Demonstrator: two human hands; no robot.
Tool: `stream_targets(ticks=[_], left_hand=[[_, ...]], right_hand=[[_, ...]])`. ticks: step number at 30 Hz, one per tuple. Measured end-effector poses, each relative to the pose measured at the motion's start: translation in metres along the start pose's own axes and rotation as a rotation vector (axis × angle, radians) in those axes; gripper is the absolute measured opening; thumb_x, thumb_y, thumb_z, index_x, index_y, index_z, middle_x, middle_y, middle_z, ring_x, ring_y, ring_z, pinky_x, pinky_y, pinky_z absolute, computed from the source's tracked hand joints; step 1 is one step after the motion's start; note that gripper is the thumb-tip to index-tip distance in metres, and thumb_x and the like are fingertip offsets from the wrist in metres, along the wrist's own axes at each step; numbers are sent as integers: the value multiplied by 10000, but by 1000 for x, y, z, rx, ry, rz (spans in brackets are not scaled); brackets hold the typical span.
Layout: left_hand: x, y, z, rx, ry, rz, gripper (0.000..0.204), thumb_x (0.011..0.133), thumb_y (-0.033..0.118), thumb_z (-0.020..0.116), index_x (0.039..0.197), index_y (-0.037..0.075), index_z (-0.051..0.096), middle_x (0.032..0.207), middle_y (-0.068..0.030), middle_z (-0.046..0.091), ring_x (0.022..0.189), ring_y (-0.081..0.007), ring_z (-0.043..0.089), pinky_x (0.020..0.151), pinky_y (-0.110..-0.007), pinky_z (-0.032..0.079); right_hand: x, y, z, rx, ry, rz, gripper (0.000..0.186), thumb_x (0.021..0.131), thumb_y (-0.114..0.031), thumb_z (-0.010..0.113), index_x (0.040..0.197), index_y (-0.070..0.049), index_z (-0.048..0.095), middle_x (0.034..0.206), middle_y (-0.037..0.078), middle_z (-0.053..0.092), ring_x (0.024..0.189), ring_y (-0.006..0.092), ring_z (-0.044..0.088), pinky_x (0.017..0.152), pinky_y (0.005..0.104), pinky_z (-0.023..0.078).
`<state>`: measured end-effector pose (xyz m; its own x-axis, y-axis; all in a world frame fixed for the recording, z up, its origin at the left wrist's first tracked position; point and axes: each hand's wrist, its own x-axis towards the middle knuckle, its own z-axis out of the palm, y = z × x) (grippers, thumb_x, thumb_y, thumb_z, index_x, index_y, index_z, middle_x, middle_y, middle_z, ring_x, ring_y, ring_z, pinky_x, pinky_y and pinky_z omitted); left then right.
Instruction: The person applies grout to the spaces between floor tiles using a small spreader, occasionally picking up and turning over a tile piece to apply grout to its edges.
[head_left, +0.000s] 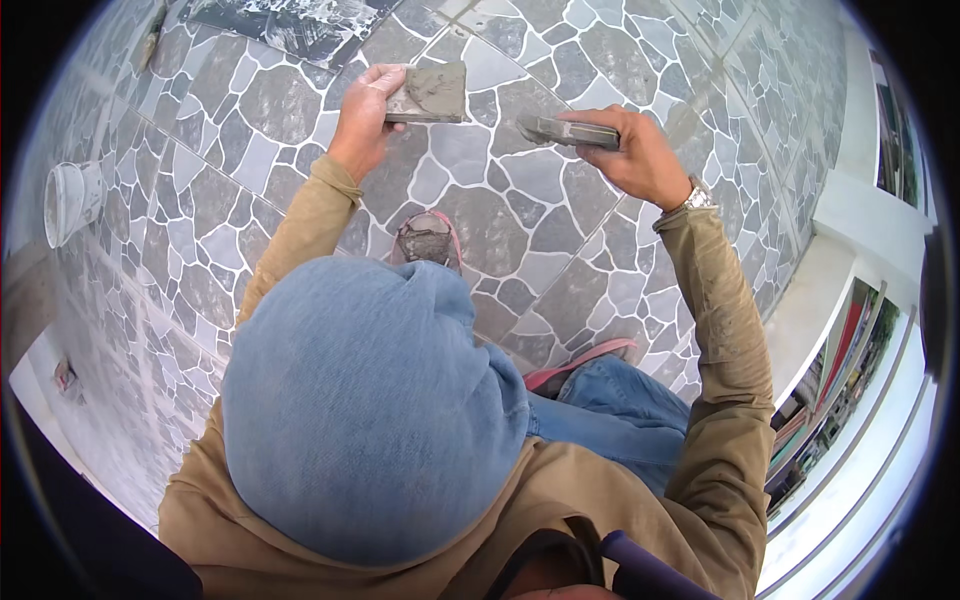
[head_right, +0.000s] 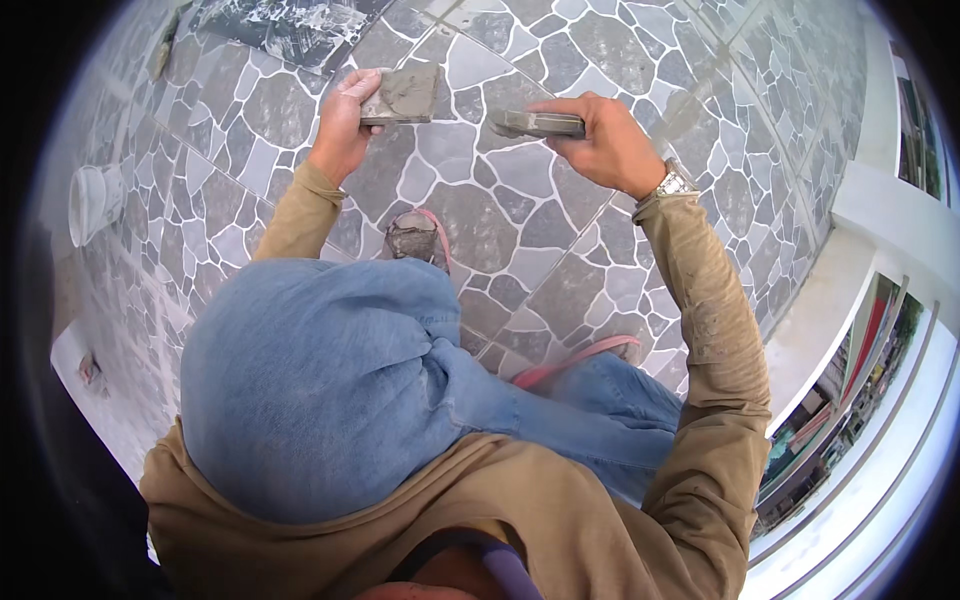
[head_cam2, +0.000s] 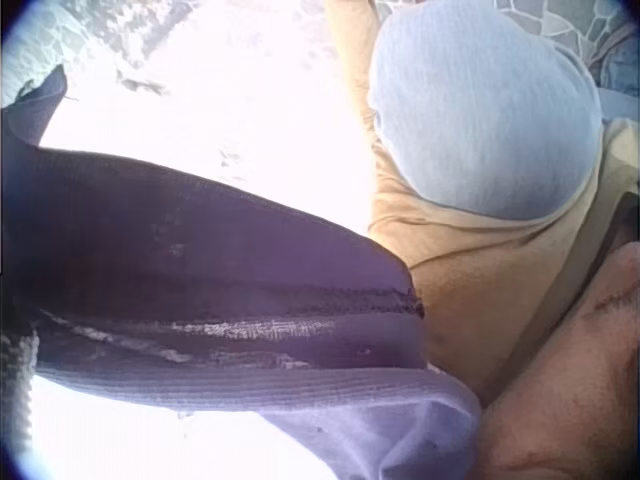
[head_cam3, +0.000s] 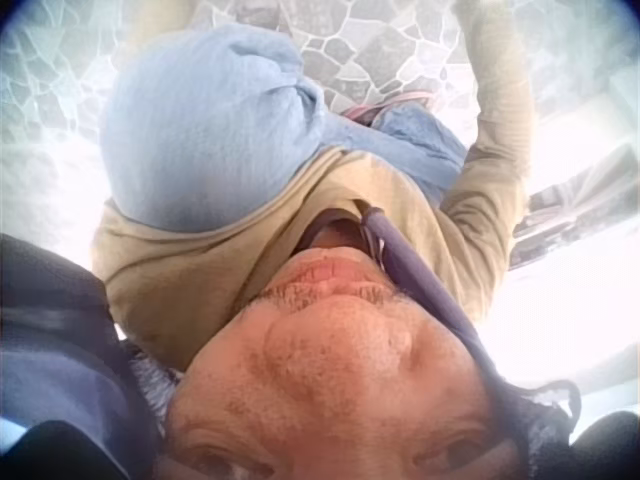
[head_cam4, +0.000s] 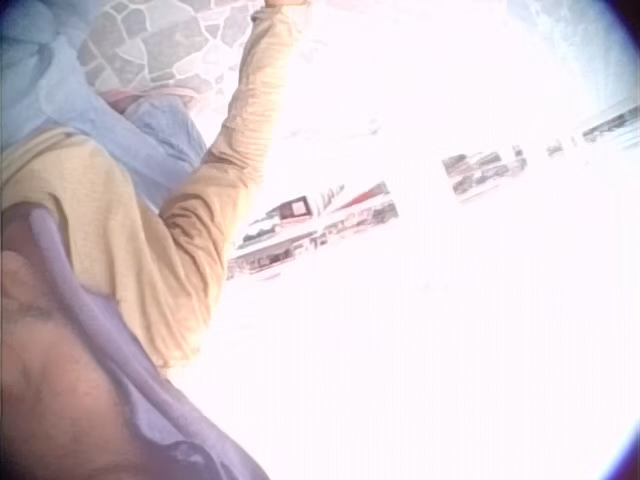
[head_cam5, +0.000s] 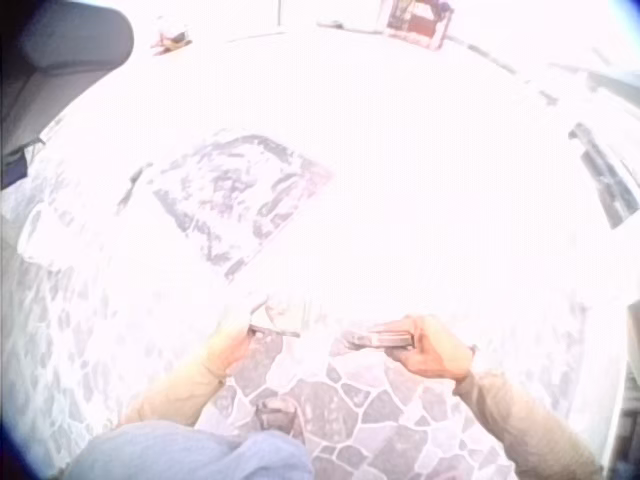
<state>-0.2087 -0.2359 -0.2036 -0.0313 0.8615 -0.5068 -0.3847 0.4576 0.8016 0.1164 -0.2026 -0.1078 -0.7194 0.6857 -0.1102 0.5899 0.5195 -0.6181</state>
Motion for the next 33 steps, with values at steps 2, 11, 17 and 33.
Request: stream_targets(ticks=[2, 11, 17, 33], left_hand=[[-9, -22, -4, 8, 46, 29, 184, 1023, 247, 542, 1088, 93, 617, 862, 7, 650, 645, -57, 595, 466, -221, 396], [-89, -136, 54, 71, -90, 104, 190, 1025, 214, 588, 1051, 33, 640, 921, -23, 635, 876, -99, 548, 809, -263, 453], [-95, -128, 33, 285, -245, 177, 205, 1024, 218, 589, 1060, 23, 640, 955, -40, 647, 906, -109, 556, 831, -279, 457], [-107, -129, -9, -271, 86, 83, 146, 1021, 120, 537, 1103, 19, 604, 1009, -103, 670, 904, -162, 644, 833, -321, 542]], right_hand=[[23, 34, 0, 301, 172, 332, 406, 751, -62, 632, 1136, -124, 746, 986, 136, 755, 834, 332, 691, 814, 392, 566], [181, 32, 78, -577, 276, 265, 280, 816, -89, 611, 1085, -44, 674, 1039, 134, 710, 1012, 357, 652, 758, 479, 584], [162, 3, 130, -503, 272, 116, 194, 834, -107, 611, 980, 6, 670, 991, 146, 674, 1034, 324, 625, 684, 427, 602], [77, 35, 139, -556, 454, 340, 218, 851, -82, 574, 1033, 27, 624, 1046, 171, 633, 1065, 334, 596, 709, 417, 591]])
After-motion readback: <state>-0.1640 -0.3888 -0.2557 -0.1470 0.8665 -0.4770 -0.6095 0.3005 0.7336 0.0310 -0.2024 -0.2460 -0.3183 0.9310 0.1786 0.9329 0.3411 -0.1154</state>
